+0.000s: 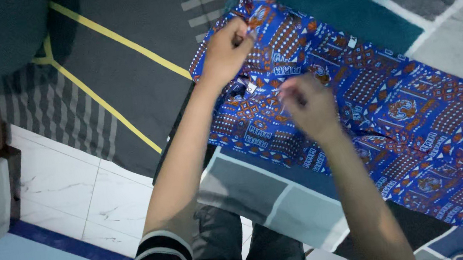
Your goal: The person irons a blue patterned shirt on an ironing board. They repeatedly smooth the fabric with their hands and move the iron across different sections, folding the shirt in half and continuing to press it until the end of the clip.
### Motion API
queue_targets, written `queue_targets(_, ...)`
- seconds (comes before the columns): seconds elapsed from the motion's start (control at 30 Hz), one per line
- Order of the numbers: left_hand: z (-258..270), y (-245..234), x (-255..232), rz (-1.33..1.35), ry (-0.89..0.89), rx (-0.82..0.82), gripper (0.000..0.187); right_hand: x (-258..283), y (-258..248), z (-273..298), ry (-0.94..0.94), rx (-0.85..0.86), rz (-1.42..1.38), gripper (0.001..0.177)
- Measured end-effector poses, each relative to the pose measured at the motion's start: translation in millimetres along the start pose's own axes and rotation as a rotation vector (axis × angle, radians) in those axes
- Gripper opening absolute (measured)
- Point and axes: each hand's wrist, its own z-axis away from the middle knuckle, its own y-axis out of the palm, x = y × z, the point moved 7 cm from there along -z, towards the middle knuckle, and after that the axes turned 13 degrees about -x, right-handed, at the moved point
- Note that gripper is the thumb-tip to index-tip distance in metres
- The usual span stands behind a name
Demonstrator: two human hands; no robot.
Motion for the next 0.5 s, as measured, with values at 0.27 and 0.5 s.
queue_targets(0.27, 11, -11, 30, 0.058, 0.0, 0.031, 0.022, 2, 75, 94, -0.213, 0.198, 0.471, 0.073)
queue_targets(0.5, 20, -13, -35, 0.07, 0.348, 0.07, 0.044, -17, 90, 118, -0.374, 0.068, 0.562, 0.073)
